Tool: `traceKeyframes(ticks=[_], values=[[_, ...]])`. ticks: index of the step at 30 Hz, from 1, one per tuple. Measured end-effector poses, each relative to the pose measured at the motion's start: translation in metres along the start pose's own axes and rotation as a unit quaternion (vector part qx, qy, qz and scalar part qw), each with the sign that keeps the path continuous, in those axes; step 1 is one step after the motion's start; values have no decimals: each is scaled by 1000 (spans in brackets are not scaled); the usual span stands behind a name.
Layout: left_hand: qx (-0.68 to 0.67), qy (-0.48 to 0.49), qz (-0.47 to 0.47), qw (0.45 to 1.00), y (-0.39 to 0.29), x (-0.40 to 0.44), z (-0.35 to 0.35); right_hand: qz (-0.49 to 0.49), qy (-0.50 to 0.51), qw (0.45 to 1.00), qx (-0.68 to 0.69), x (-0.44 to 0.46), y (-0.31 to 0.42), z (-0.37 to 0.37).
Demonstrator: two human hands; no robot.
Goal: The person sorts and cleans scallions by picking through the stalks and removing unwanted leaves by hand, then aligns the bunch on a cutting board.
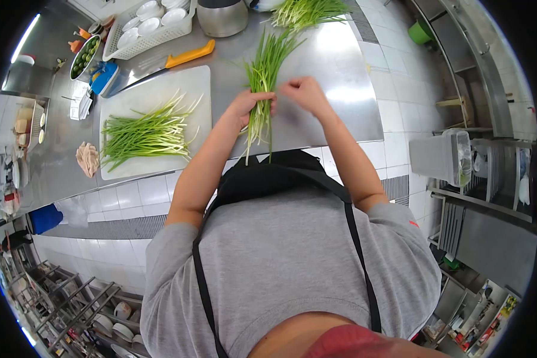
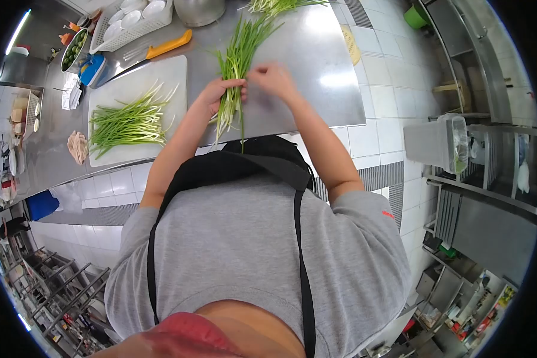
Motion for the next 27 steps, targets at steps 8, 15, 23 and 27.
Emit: traceKeyframes(ticks=[8, 15, 23, 27], values=[[62, -27, 29, 997, 2, 5, 1, 82, 32, 930, -356, 62, 21, -7], [79, -37, 15, 996, -1, -3, -6, 177, -45, 947, -266, 91, 11, 26], [71, -18, 21, 997, 0, -4, -4, 340, 89, 855, -381, 40, 37, 4], [80, -26, 35, 996, 1, -5, -4, 296, 97, 834, -455, 42, 36, -3]])
Point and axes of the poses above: each hand's wrist, its own x-axis towards the middle knuckle, its own z-axis out of the back of the hand, y = z × x, the point moved 3 cm from there along x, towards the middle knuckle, and after that the axes turned 12 degrees about y, right-handed, at the moved point
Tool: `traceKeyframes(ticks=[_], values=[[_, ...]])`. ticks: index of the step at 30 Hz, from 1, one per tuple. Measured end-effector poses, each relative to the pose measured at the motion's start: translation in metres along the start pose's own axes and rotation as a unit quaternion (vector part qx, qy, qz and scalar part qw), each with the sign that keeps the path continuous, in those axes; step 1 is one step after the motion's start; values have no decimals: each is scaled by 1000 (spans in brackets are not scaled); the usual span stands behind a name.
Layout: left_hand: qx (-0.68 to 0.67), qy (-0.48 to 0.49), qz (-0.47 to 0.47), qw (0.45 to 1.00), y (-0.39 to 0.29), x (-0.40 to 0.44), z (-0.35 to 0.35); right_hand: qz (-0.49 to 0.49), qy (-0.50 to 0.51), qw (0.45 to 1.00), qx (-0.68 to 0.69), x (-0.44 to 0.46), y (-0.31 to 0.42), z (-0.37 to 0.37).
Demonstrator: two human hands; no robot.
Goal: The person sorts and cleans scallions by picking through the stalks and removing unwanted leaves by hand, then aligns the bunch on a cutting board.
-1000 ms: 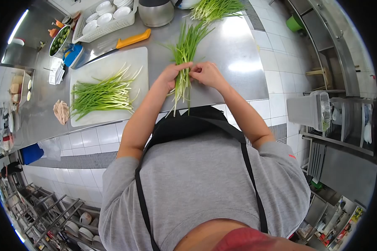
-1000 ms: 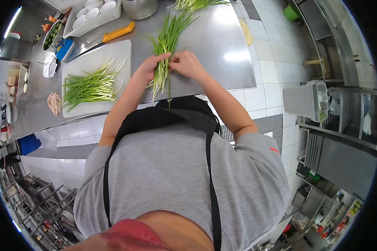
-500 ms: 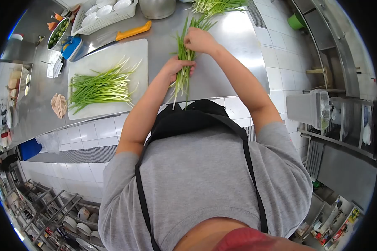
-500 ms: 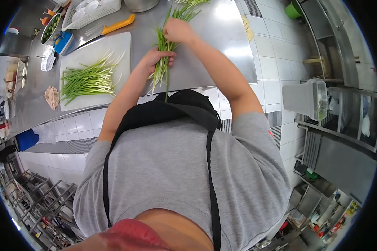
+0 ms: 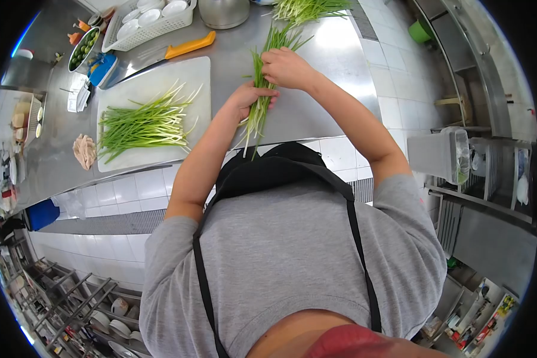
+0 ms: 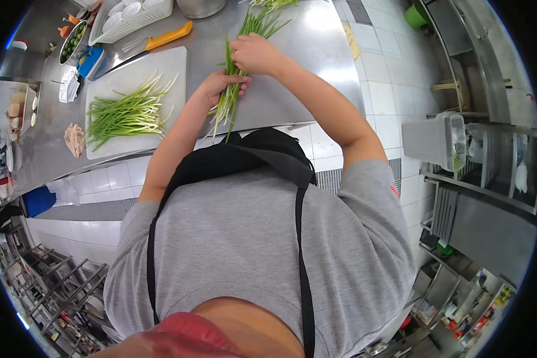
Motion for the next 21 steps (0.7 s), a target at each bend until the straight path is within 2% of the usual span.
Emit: traceKeyframes(ticks=[2, 5, 8, 10, 11, 12, 13, 14, 17, 19, 21], values=[[7, -4, -6, 1000, -2, 0, -1, -10, 15, 1000, -25, 1, -4, -1], [11, -1, -5, 1000, -1, -1, -3, -14, -19, 1000, 20, 1, -15, -13], [12, 18, -7, 1000, -1, 0, 0, -137, -81, 973, 169, 3, -49, -3], [8, 23, -3, 1000, 1, -1, 3, -243, -212, 894, 311, -2, -94, 15], [4, 21, 3, 1000, 1, -2, 5, -293, -345, 826, 335, -6, -138, 2], [1, 19, 9, 1000, 2, -2, 6, -356, -351, 807, 315, -17, -151, 25], [-15, 32, 6, 999, 4, -1, 10, -327, -426, 797, 276, -20, -165, 42], [-31, 45, 3, 998, 7, 1, 15, -390, -372, 786, 302, -30, -159, 63], [-119, 67, -5, 991, 5, 3, 14, -241, -363, 867, 242, -41, -99, 86], [-164, 84, -10, 983, -3, 1, 7, -42, -292, 908, 297, -43, -50, 65], [-190, 108, -21, 976, -10, 1, -1, -41, -159, 950, 266, -52, -11, 22]])
Point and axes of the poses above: each hand's wrist, its own x-axis towards the middle knuckle, its own z-axis out of the back of the hand, y = z × x, the point moved 3 cm from there along x, towards the middle knuckle, and after that the axes turned 12 degrees about y, right-handed, at the moved point
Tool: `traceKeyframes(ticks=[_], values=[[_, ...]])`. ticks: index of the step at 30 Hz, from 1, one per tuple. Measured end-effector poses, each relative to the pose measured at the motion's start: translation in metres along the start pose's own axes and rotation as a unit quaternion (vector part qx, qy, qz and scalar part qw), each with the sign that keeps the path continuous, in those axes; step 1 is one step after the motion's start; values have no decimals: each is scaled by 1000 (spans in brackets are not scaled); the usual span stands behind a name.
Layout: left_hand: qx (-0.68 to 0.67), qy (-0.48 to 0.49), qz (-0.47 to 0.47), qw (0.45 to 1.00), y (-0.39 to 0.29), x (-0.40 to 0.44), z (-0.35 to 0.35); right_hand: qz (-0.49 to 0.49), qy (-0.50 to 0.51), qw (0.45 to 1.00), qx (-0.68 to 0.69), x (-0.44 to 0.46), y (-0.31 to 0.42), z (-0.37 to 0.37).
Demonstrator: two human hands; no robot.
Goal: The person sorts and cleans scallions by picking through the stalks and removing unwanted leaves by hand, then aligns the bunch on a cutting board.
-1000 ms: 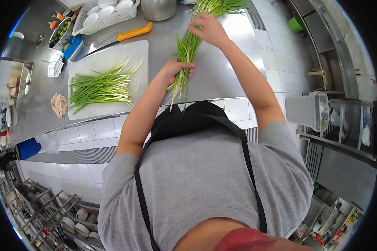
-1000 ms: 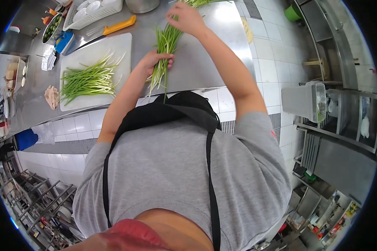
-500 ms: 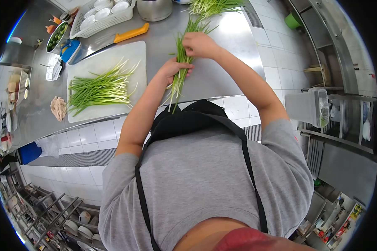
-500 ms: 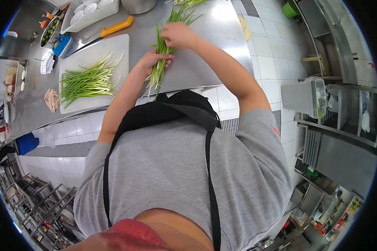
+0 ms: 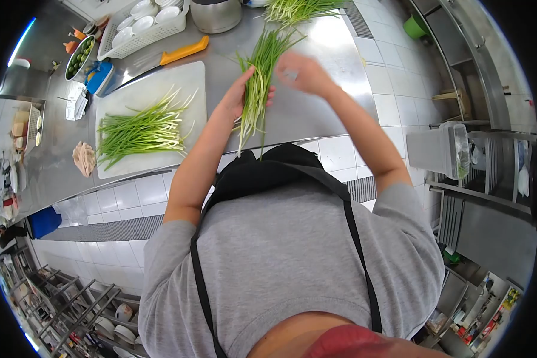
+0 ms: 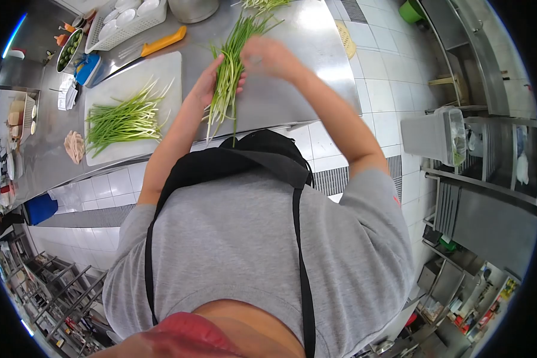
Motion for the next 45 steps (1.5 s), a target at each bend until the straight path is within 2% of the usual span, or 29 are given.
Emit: traceKeyframes(ticks=[2, 5, 8, 10, 12, 15, 18, 20, 22, 23, 26, 27, 30, 31, 33, 34, 35, 36, 39, 42, 43, 45], values=[[11, -14, -19, 1000, 3, 6, 7, 103, 0, 992, -74, -21, 13, -40], [33, -43, -2, 999, 11, 13, 23, 83, -36, 991, -96, -34, 33, -54], [61, -76, 18, 995, 10, 13, 24, -57, -152, 986, 26, -48, 13, -39], [68, -84, 6, 994, 11, 13, 29, -287, -175, 934, -117, -58, -30, -15], [61, -92, -14, 994, 12, 8, 13, -433, -4, 874, -223, -75, -53, -8], [9, -68, -15, 998, 6, 4, -2, -451, -35, 875, -175, -81, -53, -13], [-23, -35, -8, 999, 7, 4, -8, -385, -163, 901, 112, -69, -19, -25], [-6, -48, -13, 999, 10, 8, -9, -345, -88, 912, 206, -51, 20, -39], [33, -88, -23, 995, 15, 19, -4, -380, -73, 886, 257, -47, 24, -52], [97, -71, -37, 992, 14, 27, 4, -396, -66, 872, 280, -47, 24, -55], [303, -109, -121, 939, -4, 25, -39, -332, -234, 776, 482, -50, 5, -54], [319, -94, -142, 932, -9, 26, -56, -296, -150, 749, 573, -46, 6, -48], [373, -32, -240, 896, -21, 40, -90, -263, -66, 788, 553, -23, 3, -24], [425, -11, -235, 874, -31, 41, -98, -283, 1, 830, 480, -16, -6, -12], [523, 28, -223, 822, -51, 42, -108, -230, 12, 851, 472, -6, -9, 4], [536, 48, -247, 806, -60, 46, -109, -203, 17, 860, 468, 1, -3, 15], [548, 67, -269, 789, -69, 51, -109, -228, 2, 895, 384, 5, 4, 29], [559, 86, -291, 772, -72, 49, -119, -230, -20, 906, 356, 7, 2, 35], [598, 98, -233, 761, -90, 47, -147, -244, -92, 926, 274, 19, 0, 56], [606, 94, -350, 709, -98, 44, -167, -244, -107, 949, 170, 27, -4, 69], [634, 111, -379, 665, -99, 46, -165, -237, -113, 947, 185, 27, -3, 67], [650, 75, -374, 657, -93, 54, -149, -222, -126, 943, 213, 21, -4, 55]])
Point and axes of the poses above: each hand's wrist, its own x-axis towards the middle knuckle, its own z-axis out of the back of the hand, y = z × x, the point moved 3 cm from there along x, towards the middle knuckle, and after that the axes turned 12 degrees about y, right-handed, at the moved point
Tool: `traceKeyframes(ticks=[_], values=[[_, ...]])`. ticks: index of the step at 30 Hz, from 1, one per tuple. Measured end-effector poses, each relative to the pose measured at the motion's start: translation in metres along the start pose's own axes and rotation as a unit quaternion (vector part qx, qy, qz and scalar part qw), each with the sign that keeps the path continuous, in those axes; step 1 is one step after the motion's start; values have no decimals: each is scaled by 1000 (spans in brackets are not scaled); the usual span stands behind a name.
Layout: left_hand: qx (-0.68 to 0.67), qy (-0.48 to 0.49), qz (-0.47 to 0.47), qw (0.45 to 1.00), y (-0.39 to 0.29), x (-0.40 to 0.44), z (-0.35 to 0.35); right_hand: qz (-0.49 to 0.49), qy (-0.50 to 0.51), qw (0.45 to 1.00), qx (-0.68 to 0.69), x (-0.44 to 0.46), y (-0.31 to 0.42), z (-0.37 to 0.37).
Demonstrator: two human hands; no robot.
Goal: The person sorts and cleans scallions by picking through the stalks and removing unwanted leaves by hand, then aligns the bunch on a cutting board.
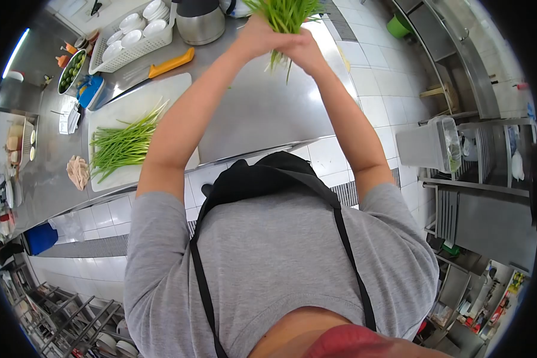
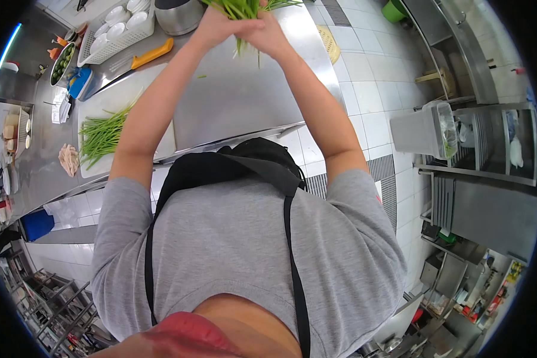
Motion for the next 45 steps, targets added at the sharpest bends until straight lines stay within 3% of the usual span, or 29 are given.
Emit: traceKeyframes(ticks=[2, 4, 5, 6, 9, 10, 13, 16, 17, 18, 19, 21, 23, 24, 28, 31, 33, 34, 37, 40, 41, 42, 45], values=[[-33, -20, 17, 999, 14, -10, -9, 9, 14, 999, 50, -6, -15, -10], [-131, -46, 31, 990, 23, -25, -18, 34, 21, 999, 31, -6, -35, -17], [-116, -32, 17, 993, 25, -26, -18, 46, 24, 998, 20, -5, -42, -18], [-101, -18, 2, 995, 26, -26, -17, 0, 50, 998, -48, -7, -36, -17], [-148, -29, 14, 988, 34, -28, -24, -23, 54, 997, 42, -1, -43, -15], [-180, -41, 29, 982, 37, -28, -26, 0, 54, 998, 16, 1, -44, -16], [-100, -36, 63, 992, 36, -18, -24, 61, -13, 991, 119, 1, -46, -21], [-36, 21, 103, 994, 12, -4, -17, 123, -98, 984, 85, 7, -44, -13], [128, 3, 83, 988, 7, 0, -14, 143, -123, 979, 74, 9, -43, -13], [289, -14, 63, 955, 3, 7, -13, 185, -162, 961, 126, 13, -34, -12], [442, -30, 43, 896, -4, 12, -9, 162, -149, 953, 210, 18, -28, -9], [251, 72, 70, 963, 10, 18, 9, 108, -119, 914, 373, 23, -24, -2], [49, 119, 103, 986, 39, 10, 16, 87, -89, 890, 439, 31, -22, 8], [85, 166, 133, 973, 24, 1, 18, 95, -79, 893, 433, 36, -13, 10], [-123, 140, 228, 956, 22, -25, 15, 60, -81, 903, 418, 43, 26, 2], [-223, 112, 223, 942, 33, -40, 11, -26, 5, 926, 376, 54, 17, -4], [-268, 35, 185, 945, 36, -46, 18, -62, 62, 924, 373, 61, 12, -10], [-290, -3, 165, 943, 37, -47, 21, -41, 111, 924, 363, 63, 16, -13], [-299, -67, 118, 945, 39, -46, 19, -90, 87, 969, 213, 63, 27, -24], [-294, -36, 133, 946, 39, -46, 20, 25, 123, 991, -38, 72, 42, -23], [-291, -26, 137, 947, 39, -44, 21, 71, 131, 980, -133, 78, 44, -21], [-318, -62, 112, 940, 39, -42, 19, 124, 98, 936, -314, 78, 51, -22], [-462, -196, 104, 859, 40, -43, 15, 53, 129, 890, -435, 72, 58, -14]])
Point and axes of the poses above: each hand's wrist, its own x-axis towards the middle knuckle, its own z-axis out of the back of the hand, y = z × x, the point moved 3 cm from there along x, towards the middle knuckle, and after that the axes turned 12 degrees about y, right-handed, at the moved point
